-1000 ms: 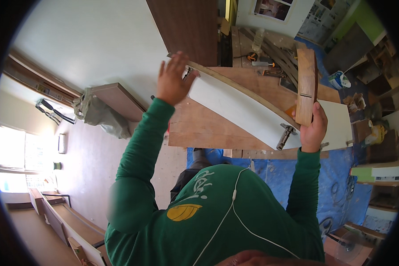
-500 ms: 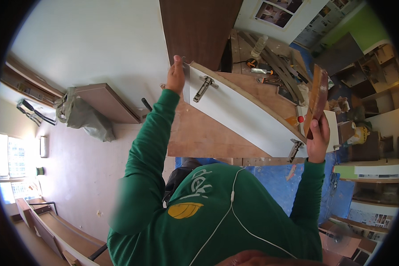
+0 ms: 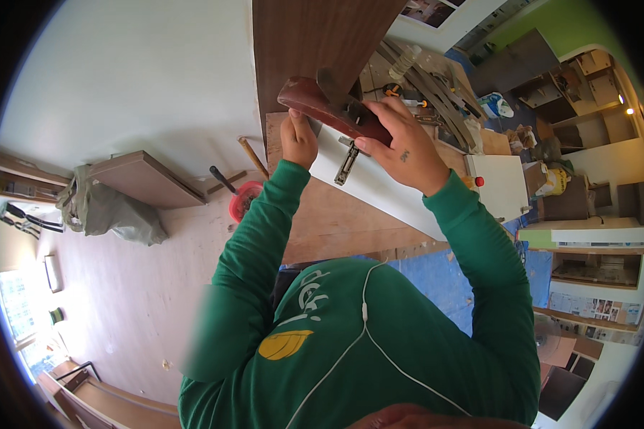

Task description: The person applies glue to the edge of a wooden board, then attaches a white cabinet door to the board. They use a hand plane to smooth the edge of the attached door and continue applying glue to the joint.

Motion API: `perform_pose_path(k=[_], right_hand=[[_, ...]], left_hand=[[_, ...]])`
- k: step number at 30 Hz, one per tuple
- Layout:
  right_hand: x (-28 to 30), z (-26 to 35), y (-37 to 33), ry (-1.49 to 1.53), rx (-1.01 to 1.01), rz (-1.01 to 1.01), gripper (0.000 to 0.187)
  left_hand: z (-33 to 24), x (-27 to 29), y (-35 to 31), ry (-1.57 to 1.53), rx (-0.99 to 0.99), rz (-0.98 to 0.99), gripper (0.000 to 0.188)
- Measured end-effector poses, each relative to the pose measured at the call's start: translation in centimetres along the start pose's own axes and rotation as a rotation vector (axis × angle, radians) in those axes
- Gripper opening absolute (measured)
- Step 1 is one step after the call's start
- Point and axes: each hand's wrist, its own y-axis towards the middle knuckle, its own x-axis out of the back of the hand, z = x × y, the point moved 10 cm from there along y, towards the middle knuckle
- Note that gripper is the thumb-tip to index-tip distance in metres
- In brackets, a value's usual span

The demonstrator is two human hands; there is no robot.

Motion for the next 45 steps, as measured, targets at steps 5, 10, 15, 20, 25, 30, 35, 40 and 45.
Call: perform_pose_path(k=[5,10,15,20,25,30,35,40,45], right_hand=[[-1.1,-0.7,1.0,0.039,-0.032,0.019,0.053],[-1.0,0.1,1.4,-0.039,-0.013,-0.007,0.055],[-0.4,0.1,0.2,-0.083,-0.041,-0.02,0.055],[-0.1,0.2,0.0,-0.072,-0.027,0.002,0.054],[0.7,-0.5,-1.2,-0.063,-0.078,0.051,0.057],[2.7,-2.7,-4.7,-0.088,-0.192,0.063,0.058],[6.3,-5.0,-9.3,-0.089,-0.287,0.054,0.057],[10.4,-7.8,-15.6,-0.074,-0.385,0.073,0.059],[16.7,-10.4,-24.8,-0.105,-0.576,0.001,0.059]], left_hand=[[0.7,-0.3,-0.5,-0.015,0.055,0.096,0.069],[1.5,-0.3,-0.3,-0.068,0.006,0.05,0.062],[2.7,-0.3,-0.4,-0.074,0.024,0.072,0.062],[1.2,-0.6,-0.3,-0.075,-0.05,0.065,0.061],[2.3,-0.1,-0.7,-0.023,-0.003,0.068,0.062],[1.1,-0.5,-0.1,0.042,0.004,0.118,0.068],[1.9,-0.8,-0.1,0.089,0.046,0.125,0.074],[2.5,-0.5,0.0,0.099,0.022,0.074,0.074],[2.3,-0.8,-0.2,0.107,0.057,0.091,0.073]])
